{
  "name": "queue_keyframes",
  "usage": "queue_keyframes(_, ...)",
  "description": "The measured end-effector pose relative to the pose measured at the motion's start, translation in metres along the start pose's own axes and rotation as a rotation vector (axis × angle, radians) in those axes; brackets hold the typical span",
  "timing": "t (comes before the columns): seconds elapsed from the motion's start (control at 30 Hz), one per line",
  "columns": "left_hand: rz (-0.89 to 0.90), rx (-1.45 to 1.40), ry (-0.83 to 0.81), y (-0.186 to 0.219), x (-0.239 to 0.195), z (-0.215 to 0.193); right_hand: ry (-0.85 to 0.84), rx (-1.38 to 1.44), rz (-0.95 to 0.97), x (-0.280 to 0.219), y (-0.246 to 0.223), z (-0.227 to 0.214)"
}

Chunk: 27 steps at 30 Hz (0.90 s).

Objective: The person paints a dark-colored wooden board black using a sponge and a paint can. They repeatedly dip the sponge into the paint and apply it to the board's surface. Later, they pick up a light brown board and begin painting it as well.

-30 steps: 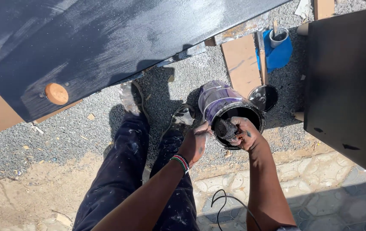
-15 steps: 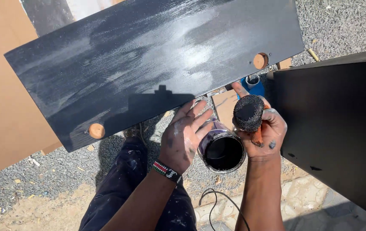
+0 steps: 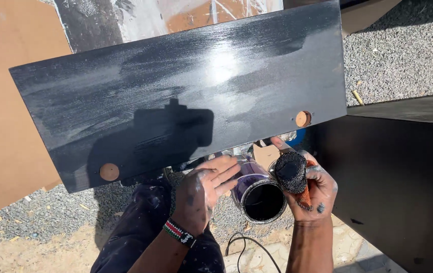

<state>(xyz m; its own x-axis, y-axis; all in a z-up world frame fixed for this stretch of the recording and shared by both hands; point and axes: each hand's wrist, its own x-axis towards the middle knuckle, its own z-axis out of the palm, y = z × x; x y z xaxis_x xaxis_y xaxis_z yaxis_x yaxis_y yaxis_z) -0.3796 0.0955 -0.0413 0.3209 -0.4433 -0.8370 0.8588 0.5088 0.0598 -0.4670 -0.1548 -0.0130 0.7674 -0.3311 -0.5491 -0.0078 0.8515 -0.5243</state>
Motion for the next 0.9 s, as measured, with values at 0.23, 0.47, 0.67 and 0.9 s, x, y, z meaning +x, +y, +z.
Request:
queue_keyframes(0.23, -0.055, 0.492, 0.045, 0.061, -0.044, 0.029, 0.472, -0.429, -0.068, 0.001, -0.012, -0.004)
queue_keyframes(0.47, 0.52, 1.231, -0.191, 0.189, -0.009, 0.14, 0.455, -0.247, -0.077, 0.067, -0.024, 0.038)
queue_keyframes(0.67, 0.681, 1.645, -0.41, 0.243, 0.147, 0.24, 0.452, -0.721, -0.21, 0.127, -0.02, 0.145)
queue_keyframes(0.9, 0.274, 1.689, -0.588, 0.263, 0.18, 0.264, 0.634, -1.818, -0.472, 0.179, -0.051, 0.128)
